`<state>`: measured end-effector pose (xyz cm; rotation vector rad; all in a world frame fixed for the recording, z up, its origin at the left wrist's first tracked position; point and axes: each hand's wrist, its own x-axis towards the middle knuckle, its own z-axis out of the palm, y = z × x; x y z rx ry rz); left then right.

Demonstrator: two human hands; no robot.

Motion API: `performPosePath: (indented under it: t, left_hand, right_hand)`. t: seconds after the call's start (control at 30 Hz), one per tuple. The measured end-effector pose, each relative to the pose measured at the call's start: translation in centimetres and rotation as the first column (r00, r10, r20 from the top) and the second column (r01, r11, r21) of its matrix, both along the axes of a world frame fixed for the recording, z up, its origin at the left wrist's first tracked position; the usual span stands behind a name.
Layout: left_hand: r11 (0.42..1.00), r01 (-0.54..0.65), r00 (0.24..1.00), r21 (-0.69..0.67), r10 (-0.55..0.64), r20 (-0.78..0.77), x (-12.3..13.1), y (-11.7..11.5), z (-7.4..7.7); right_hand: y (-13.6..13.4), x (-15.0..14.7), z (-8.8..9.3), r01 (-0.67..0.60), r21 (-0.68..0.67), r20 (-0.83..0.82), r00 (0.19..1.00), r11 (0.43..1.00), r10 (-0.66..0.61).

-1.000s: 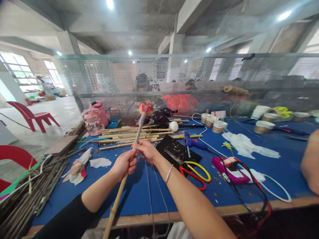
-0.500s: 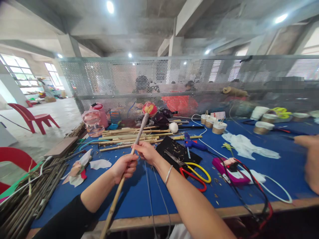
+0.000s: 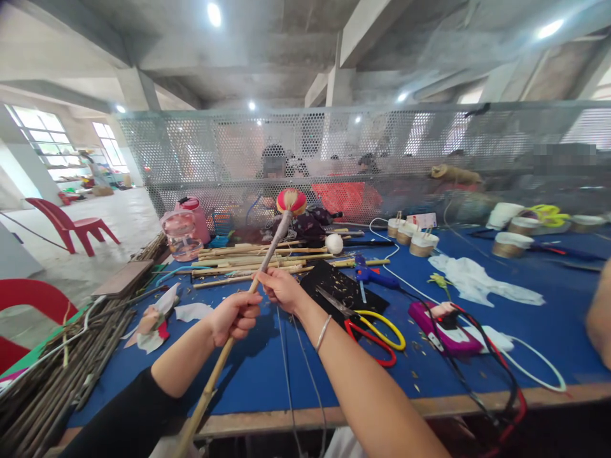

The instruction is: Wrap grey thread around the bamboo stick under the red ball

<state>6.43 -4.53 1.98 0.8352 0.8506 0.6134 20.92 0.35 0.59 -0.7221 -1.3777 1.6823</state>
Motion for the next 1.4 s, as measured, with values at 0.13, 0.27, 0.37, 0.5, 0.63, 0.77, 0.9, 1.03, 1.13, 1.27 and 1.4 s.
performPosePath:
  t: [0.13, 0.27, 0.37, 0.5, 0.63, 0.77, 0.9, 1.03, 1.13, 1.27, 1.4]
  left_hand:
    - [0.998, 0.058, 0.997, 0.016, -0.059, 0.049, -0.6, 0.2, 0.2]
    - [0.953, -0.167, 0.984, 0.253, 0.175, -0.009, 0.4, 0.0, -0.2]
    - [0.948, -0.181, 0.981, 0.261, 0.194, -0.025, 0.7, 0.0, -0.5]
    - [0.997, -0.038, 0.991, 0.073, 0.028, 0.133, -0.2, 0.1, -0.5]
    - [0.996, 0.088, 0.986, 0.028, -0.091, 0.139, -0.5, 0.4, -0.3]
    - [0.921, -0.214, 0.952, 0.327, 0.271, -0.141, 0.9, 0.3, -0.8]
    - [0.889, -0.236, 0.924, 0.393, 0.331, -0.194, 1.2, -0.2, -0.6]
    - [0.999, 0.041, 0.998, 0.023, -0.042, 0.047, 0.2, -0.2, 0.2]
    - [0.999, 0.024, 1.000, 0.030, -0.024, -0.010, 0.0, 0.2, 0.1]
    - [0.886, -0.184, 0.879, 0.425, 0.342, -0.333, 0.9, 0.0, -0.6]
    - [0.819, -0.216, 0.816, 0.532, 0.450, -0.362, 1.3, -0.5, -0.6]
  right_hand:
    - [-0.1, 0.1, 0.3, 0.055, 0.029, 0.007, 0.998, 0.998, -0.055]
    - [0.6, -0.5, -0.1, 0.190, 0.050, 0.074, 0.978, 0.980, -0.194]
    - [0.9, -0.4, -0.2, 0.130, 0.042, 0.086, 0.987, 0.991, -0.134]
    - [0.6, 0.3, 0.2, -0.083, 0.002, 0.013, 0.996, 0.997, 0.083]
    - [0.1, 0.7, 0.1, -0.037, 0.054, -0.013, 0.999, 0.998, 0.038]
    - [0.2, 0.5, -0.4, 0.120, 0.056, 0.072, 0.990, 0.991, -0.124]
    - [0.1, -0.2, -0.3, 0.135, 0.083, 0.079, 0.987, 0.987, -0.142]
    - [-0.4, -0.6, 0.1, -0.032, -0.015, 0.013, 0.999, 0.999, 0.032]
    - [-0.5, -0.6, 0.1, 0.035, -0.033, 0.004, 0.999, 0.999, -0.035]
    - [0.1, -0.8, -0.4, 0.182, 0.017, 0.070, 0.981, 0.983, -0.183]
    - [0.3, -1.2, -0.7, 0.169, 0.051, 0.068, 0.983, 0.984, -0.173]
